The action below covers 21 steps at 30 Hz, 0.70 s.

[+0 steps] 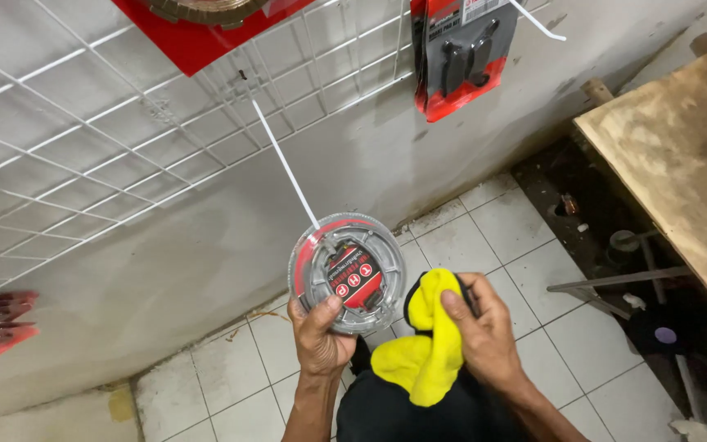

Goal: Cleaning a motorcycle part container using a microfiber cloth.

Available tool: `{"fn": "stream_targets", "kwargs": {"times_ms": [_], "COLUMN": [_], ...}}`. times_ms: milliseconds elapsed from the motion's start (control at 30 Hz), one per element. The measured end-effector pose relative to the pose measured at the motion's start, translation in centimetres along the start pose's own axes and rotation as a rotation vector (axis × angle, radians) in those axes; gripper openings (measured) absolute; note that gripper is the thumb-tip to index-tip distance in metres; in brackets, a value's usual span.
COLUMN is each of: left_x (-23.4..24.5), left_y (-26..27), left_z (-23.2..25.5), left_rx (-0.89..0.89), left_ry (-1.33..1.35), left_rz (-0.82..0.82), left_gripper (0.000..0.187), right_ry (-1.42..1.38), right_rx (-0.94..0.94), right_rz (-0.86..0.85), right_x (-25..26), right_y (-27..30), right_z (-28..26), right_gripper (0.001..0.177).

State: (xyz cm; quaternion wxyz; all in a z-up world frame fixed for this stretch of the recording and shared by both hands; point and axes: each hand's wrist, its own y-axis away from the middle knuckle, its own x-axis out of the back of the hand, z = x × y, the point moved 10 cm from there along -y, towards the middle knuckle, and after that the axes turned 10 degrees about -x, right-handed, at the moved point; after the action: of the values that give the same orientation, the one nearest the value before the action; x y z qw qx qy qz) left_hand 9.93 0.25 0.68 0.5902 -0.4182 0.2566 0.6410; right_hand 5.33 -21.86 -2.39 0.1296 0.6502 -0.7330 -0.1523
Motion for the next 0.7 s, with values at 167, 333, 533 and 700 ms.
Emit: {"fn": "stream_targets", "kwargs": {"times_ms": [167, 333, 533, 700], "left_x": [0.2, 0.6, -1.8, -0.4], "left_y": [0.5, 1.5, 2.7, 2.6], "left_z": [-1.7, -3.7, -3.6, -3.1], "left_rx": [0.088, 0.196, 0.231, 0.189], "left_ry": [0.072, 0.106, 0.145, 0.126], "left_rz": [-0.042, -0.035, -0.059, -0.033], "left_gripper": [0.069, 0.058, 0.049, 0.044], "right_ry": [-0.269, -0.100, 0.827, 0.931], "right_rx": [0.165, 0.439, 0.924, 0.982], "right_rz": [0.009, 0.126, 0.295, 0.145], "right_x": [3.0, 2.3, -5.7, -7.5], "right_y": [1.0, 3.0, 4.8, 6.8], "right_z": [-3.9, -9.0, -11.7, -9.7], "right_gripper": [0.021, 0.026, 0.038, 0.037]}}
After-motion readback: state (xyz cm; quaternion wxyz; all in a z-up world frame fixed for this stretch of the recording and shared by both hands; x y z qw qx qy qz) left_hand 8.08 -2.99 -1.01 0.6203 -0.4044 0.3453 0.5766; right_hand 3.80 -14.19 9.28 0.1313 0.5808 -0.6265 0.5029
